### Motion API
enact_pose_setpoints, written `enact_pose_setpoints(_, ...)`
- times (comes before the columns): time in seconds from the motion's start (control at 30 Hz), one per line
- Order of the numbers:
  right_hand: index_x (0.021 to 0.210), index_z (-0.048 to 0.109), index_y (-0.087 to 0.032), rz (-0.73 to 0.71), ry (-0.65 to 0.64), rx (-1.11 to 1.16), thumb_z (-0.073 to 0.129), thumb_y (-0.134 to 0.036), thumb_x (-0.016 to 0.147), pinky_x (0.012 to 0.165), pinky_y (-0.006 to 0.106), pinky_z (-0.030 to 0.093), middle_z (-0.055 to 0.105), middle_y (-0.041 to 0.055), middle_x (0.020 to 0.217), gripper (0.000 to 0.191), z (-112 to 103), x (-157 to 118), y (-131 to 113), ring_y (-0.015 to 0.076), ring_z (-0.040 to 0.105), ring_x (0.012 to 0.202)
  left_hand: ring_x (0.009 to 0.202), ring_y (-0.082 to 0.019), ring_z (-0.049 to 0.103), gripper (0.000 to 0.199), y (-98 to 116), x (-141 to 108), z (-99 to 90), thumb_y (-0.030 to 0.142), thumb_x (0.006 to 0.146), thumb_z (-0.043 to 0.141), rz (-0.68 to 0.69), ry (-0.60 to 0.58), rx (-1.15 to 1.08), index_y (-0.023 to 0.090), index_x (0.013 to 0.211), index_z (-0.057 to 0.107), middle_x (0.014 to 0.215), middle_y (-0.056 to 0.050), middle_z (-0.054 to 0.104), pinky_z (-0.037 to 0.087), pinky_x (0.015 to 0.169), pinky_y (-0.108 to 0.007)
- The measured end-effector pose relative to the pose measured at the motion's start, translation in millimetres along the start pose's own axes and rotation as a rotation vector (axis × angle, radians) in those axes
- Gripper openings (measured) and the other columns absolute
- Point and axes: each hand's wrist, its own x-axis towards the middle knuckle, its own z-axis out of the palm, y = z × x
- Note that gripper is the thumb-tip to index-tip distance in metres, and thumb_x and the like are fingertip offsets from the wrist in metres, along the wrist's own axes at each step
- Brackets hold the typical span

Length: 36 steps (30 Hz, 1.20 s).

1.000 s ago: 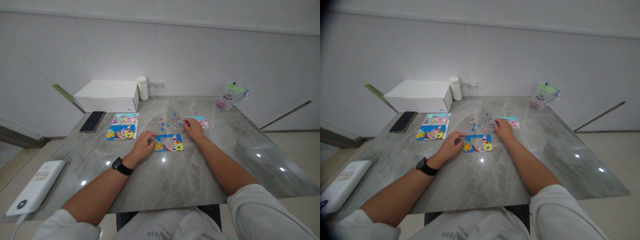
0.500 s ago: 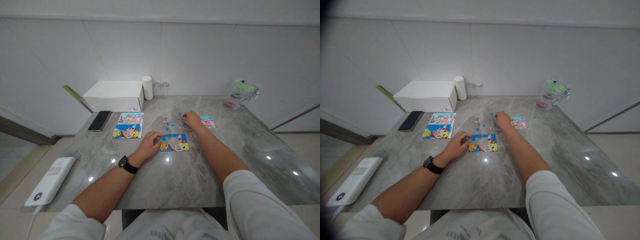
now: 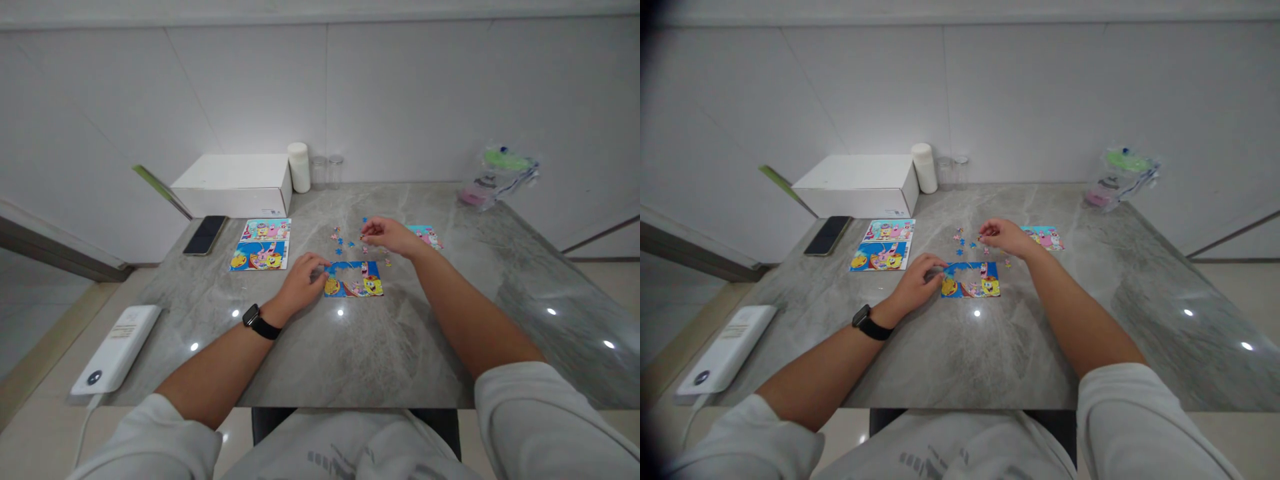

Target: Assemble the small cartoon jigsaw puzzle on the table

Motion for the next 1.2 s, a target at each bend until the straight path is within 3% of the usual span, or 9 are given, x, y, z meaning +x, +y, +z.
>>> enact_pose_setpoints(0.07,0.095,0.07,-0.019,-0.062,-0.106,0.166,0.085,-0.04,0.073,0.074,0.028,0.054,0.073,0.0024,0.087,0.033,19,-18,-12,0.0144,0.066,0.075,0.11,-0.024,0.064,0.016,3,1,-1.2,0.025,0.097,0.063,0.009,0.012,-0.024,0.022,0.11,0.072,0.113,-0.009,0.065,0.053,0.101,-0.042)
enact_pose_setpoints(0.17,0.091,0.072,-0.02,-0.092,-0.207,0.234,0.084,-0.043,0.074,0.073,0.029,0.053,0.072,0.0006,0.083,0.031,49,-37,-25,0.0145,0.064,0.074,0.109,-0.022,0.064,0.014,8,1,-2.4,0.032,0.099,0.064,0.031,0.017,-0.07,0.022,0.104,0.072,0.11,-0.008,0.064,0.053,0.101,-0.041)
enact_pose_setpoints(0.33,0.093,0.077,-0.019,-0.111,-0.239,0.242,0.08,-0.039,0.078,0.079,0.031,0.052,0.075,0.0014,0.087,0.025,76,-42,-32,0.0155,0.066,0.08,0.107,-0.021,0.065,0.015,10,1,-2.7,0.035,0.1,0.064,0.023,0.022,-0.117,0.022,0.101,0.072,0.11,-0.007,0.065,0.053,0.102,-0.04)
enact_pose_setpoints(0.87,0.102,0.073,-0.019,-0.09,-0.221,0.367,0.083,-0.032,0.074,0.085,0.032,0.056,0.075,0.0021,0.093,0.033,88,-39,-26,0.0151,0.069,0.085,0.105,-0.019,0.065,0.007,6,0,1.1,0.023,0.094,0.067,-0.02,0.002,-0.12,0.02,0.089,0.071,0.109,-0.007,0.064,0.055,0.098,-0.036)
enact_pose_setpoints(1.0,0.101,0.072,-0.019,-0.068,-0.204,0.342,0.082,-0.034,0.076,0.078,0.029,0.055,0.074,0.0008,0.087,0.031,91,-38,-23,0.0141,0.067,0.079,0.104,-0.019,0.066,0.007,6,0,1.3,0.023,0.094,0.067,-0.061,0.004,-0.117,0.02,0.089,0.072,0.109,-0.007,0.064,0.055,0.099,-0.037)
enact_pose_setpoints(1.2,0.094,0.071,-0.02,-0.13,-0.181,0.161,0.079,-0.031,0.077,0.074,0.027,0.053,0.073,0.0001,0.083,0.022,68,-38,-26,0.0145,0.066,0.077,0.108,-0.022,0.065,0.008,12,-1,-0.2,0.025,0.095,0.067,0.013,-0.053,-0.045,0.021,0.095,0.074,0.11,-0.008,0.065,0.054,0.101,-0.041)
